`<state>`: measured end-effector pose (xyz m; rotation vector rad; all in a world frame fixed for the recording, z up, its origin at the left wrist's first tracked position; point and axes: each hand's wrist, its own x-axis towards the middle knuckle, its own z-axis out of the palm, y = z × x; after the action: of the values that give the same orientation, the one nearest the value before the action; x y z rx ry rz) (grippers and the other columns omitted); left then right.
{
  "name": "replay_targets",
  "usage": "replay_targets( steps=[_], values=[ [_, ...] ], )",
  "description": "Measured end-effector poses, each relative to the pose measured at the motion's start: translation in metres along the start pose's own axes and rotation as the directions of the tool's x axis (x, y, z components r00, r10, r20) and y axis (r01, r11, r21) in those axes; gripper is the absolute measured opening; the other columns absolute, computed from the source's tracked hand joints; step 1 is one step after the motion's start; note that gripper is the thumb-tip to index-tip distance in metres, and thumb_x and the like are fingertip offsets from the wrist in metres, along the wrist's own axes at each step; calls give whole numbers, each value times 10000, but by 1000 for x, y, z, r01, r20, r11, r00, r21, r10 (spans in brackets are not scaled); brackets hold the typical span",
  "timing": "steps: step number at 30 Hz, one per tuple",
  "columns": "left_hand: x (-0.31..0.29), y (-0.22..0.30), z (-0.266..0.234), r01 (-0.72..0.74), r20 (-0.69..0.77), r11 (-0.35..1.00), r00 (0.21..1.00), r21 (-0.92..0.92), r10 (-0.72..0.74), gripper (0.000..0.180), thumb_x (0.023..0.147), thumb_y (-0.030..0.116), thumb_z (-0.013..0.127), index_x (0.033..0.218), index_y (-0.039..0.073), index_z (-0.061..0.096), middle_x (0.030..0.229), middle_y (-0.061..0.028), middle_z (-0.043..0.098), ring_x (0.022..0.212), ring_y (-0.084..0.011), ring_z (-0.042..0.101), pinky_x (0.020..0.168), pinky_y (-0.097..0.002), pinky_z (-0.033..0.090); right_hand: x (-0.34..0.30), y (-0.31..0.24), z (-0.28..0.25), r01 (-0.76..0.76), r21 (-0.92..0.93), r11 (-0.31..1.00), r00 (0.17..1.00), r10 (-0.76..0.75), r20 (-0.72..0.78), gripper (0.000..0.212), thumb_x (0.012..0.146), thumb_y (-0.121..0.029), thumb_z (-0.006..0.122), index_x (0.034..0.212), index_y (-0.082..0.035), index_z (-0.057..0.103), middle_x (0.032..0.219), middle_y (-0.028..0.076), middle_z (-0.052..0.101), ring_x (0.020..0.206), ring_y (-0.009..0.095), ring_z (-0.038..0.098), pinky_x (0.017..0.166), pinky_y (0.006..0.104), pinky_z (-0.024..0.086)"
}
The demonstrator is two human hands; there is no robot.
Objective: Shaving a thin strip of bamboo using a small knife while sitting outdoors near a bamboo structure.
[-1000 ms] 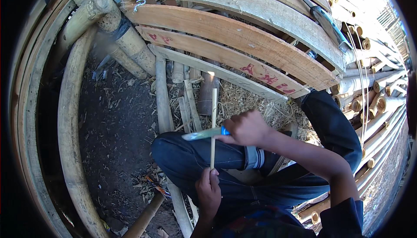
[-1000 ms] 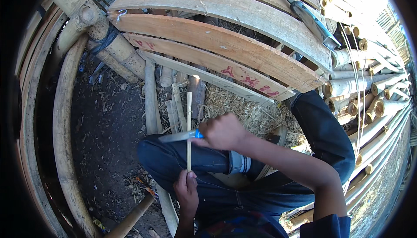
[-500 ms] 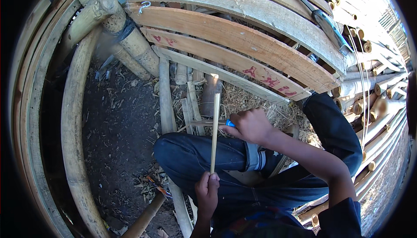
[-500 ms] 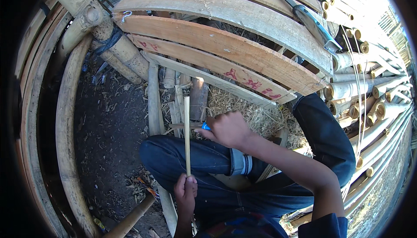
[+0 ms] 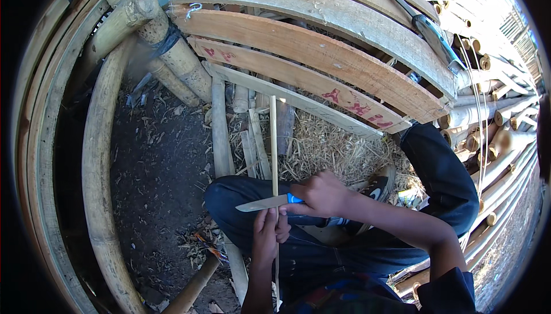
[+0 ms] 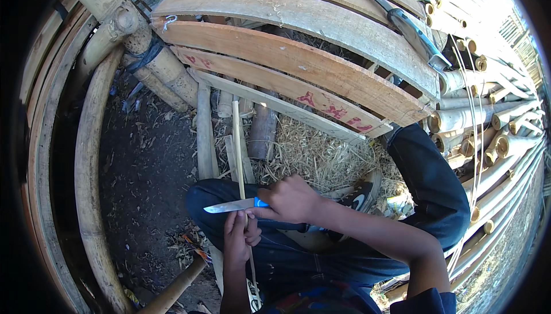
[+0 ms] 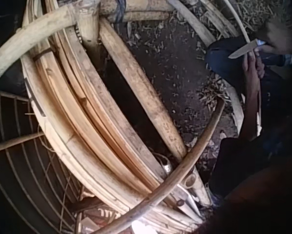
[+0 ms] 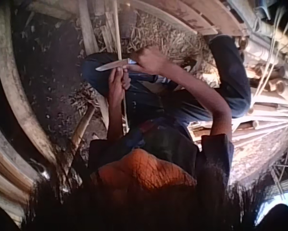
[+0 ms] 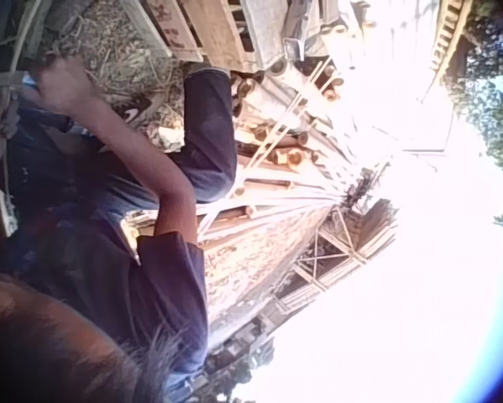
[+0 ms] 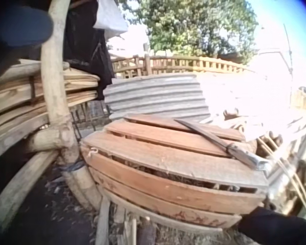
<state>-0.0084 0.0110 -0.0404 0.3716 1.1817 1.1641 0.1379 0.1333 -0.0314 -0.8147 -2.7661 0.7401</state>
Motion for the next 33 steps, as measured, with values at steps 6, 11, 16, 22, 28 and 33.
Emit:
replay_targets(
  steps=[6,11,16,22,28,33],
  values=[
    [-5,3,10,-10,-6,999,1000,-54,10,228,1015,282,370,895,101,439,546,69,262,408,-16,194,369,-199,150,19,17,-13,-132,4,991,986,132,-106,568,890,-565,461,707,-51,621,515,149,568,504,336,612,480,412,492],
    [-5,-3,-2,67,97,980,994,-190,-49,242,1013,327,362,890,127,425,516,65,218,392,-19,149,354,-194,129,18,14,-6,-53,-21,998,988,49,-143,576,884,-586,450,680,-77,626,522,135,578,502,311,620,455,410,484],
    [4,-7,1,108,130,961,989,-255,-76,248,1002,352,387,884,138,427,507,66,207,386,-19,147,350,-193,124,15,10,-1,-53,-104,993,987,36,-159,596,864,-616,457,655,-82,616,504,111,571,453,278,605,410,377,464],
    [-1,-11,9,149,163,956,981,-255,-109,237,1003,319,401,889,116,442,519,65,232,392,-20,175,359,-202,134,21,32,-20,-31,-191,981,975,-12,-222,585,875,-595,462,632,-81,600,479,100,556,426,274,590,405,381,465],
    [-8,-13,7,113,132,971,987,-210,-87,237,1003,325,394,881,125,426,508,65,216,383,-22,151,347,-196,128,24,43,-27,-146,-187,971,966,99,-240,582,901,-572,438,617,-89,599,471,104,549,417,282,580,397,381,453],
    [-4,-18,-2,176,161,939,978,-295,-133,229,1008,303,390,894,110,437,525,63,235,394,-24,170,362,-203,137,10,31,-10,72,-132,989,990,-86,-109,562,880,-567,485,596,-88,557,483,89,538,417,279,551,397,390,428]
  ],
)
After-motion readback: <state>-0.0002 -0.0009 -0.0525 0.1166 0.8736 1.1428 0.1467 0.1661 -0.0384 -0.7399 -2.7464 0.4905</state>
